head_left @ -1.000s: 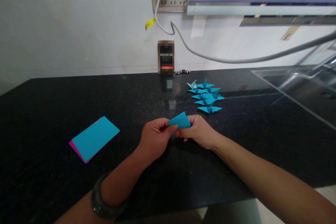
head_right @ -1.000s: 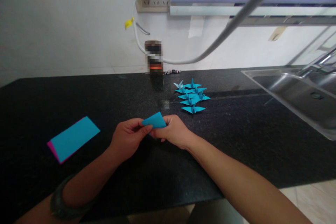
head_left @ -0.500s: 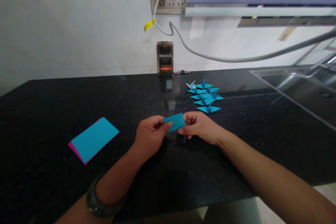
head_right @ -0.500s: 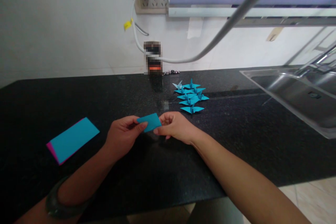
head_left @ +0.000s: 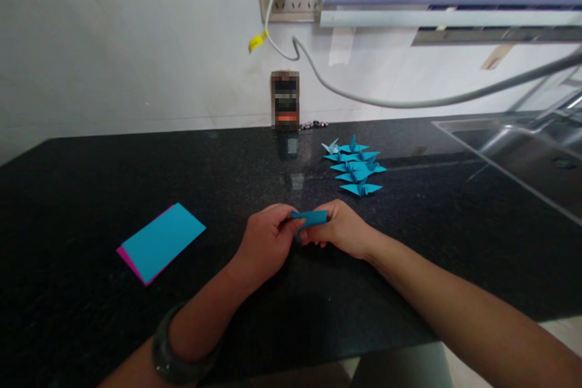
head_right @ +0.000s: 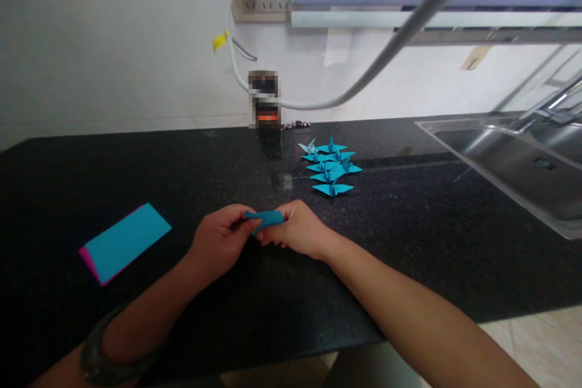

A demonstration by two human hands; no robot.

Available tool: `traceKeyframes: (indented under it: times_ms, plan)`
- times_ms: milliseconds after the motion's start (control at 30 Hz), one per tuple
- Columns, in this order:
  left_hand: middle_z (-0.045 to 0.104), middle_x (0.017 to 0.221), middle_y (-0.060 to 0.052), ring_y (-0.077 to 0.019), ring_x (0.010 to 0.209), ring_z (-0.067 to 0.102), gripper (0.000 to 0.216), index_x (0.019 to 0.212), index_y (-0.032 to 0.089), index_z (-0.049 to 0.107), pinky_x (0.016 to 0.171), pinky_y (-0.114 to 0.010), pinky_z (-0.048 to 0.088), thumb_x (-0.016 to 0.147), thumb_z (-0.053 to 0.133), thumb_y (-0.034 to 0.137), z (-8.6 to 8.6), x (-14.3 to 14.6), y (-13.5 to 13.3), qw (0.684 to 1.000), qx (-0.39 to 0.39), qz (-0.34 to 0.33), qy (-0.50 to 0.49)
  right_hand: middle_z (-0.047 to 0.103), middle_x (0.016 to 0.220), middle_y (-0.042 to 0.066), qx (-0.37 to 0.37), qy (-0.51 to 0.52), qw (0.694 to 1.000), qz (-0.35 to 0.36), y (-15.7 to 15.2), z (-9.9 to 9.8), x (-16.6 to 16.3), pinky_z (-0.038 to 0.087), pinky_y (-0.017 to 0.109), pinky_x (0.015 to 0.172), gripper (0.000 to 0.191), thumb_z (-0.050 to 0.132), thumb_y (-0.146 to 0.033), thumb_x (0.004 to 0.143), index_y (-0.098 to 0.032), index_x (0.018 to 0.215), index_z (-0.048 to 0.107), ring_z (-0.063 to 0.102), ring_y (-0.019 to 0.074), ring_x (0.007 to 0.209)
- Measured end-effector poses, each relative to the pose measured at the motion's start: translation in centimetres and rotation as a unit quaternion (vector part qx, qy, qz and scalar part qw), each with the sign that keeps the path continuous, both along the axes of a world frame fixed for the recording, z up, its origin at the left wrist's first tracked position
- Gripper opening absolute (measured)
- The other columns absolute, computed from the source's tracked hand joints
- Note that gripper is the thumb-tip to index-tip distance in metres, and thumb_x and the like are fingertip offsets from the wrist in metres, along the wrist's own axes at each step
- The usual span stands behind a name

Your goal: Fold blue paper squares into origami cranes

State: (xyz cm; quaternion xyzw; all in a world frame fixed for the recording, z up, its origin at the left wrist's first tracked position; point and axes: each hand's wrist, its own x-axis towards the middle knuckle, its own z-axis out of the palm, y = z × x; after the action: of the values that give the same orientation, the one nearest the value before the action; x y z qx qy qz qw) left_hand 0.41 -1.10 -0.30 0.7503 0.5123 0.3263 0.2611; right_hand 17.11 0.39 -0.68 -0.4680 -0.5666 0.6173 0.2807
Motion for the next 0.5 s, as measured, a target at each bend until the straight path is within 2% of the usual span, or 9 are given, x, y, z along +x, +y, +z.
traceKeyframes:
  times_ms: [100, 233, 400, 500]
  plan:
    - [0.055, 0.059, 0.002, -0.0120, 0.057, 0.051, 0.017, 0.066, 0.017, 0.061, 0.056, -0.024, 0.037, 0.078, 0.053, 0.025, 0.11, -0.42, 0.31, 1.000, 0.010, 0.028, -0.005, 0.064, 0.056, 0.001, -0.001, 0.001, 1.000, -0.025, 0.24, 0.08, 0.49, 0.036, 0.018, 0.043, 0.011, 0.068, -0.023, 0.057, -0.013, 0.057, 0.066, 0.048, 0.0058, 0.045]
    - [0.055, 0.058, 0.002, -0.0125, 0.056, 0.050, 0.019, 0.064, 0.016, 0.060, 0.054, -0.024, 0.037, 0.078, 0.053, 0.027, -0.06, -0.65, 0.70, 0.999, -0.015, 0.027, -0.013, 0.064, 0.056, 0.001, 0.005, -0.001, 1.000, -0.029, 0.40, -0.11, 0.78, 0.036, 0.018, 0.043, 0.014, 0.071, -0.026, 0.056, -0.012, 0.056, 0.066, 0.047, 0.0054, 0.044]
    - [0.062, 0.068, 0.000, -0.0133, 0.061, 0.056, 0.022, 0.081, 0.015, 0.062, 0.057, -0.024, 0.042, 0.078, 0.054, 0.035, -0.21, -0.30, 0.62, 0.987, -0.101, -0.008, -0.127, 0.064, 0.056, 0.001, 0.020, 0.024, 0.999, -0.043, 0.43, -0.23, 0.72, 0.037, 0.019, 0.043, 0.022, 0.074, -0.033, 0.056, -0.013, 0.056, 0.065, 0.048, 0.0059, 0.045]
    - [0.060, 0.062, 0.001, -0.0122, 0.057, 0.053, 0.024, 0.071, 0.015, 0.062, 0.054, -0.023, 0.040, 0.078, 0.054, 0.036, -0.15, -0.18, 0.51, 0.987, -0.117, -0.023, -0.110, 0.060, 0.052, -0.001, 0.021, 0.016, 0.999, -0.045, 0.44, -0.27, 0.68, 0.036, 0.019, 0.043, 0.026, 0.075, -0.035, 0.055, -0.013, 0.054, 0.062, 0.046, 0.0055, 0.043]
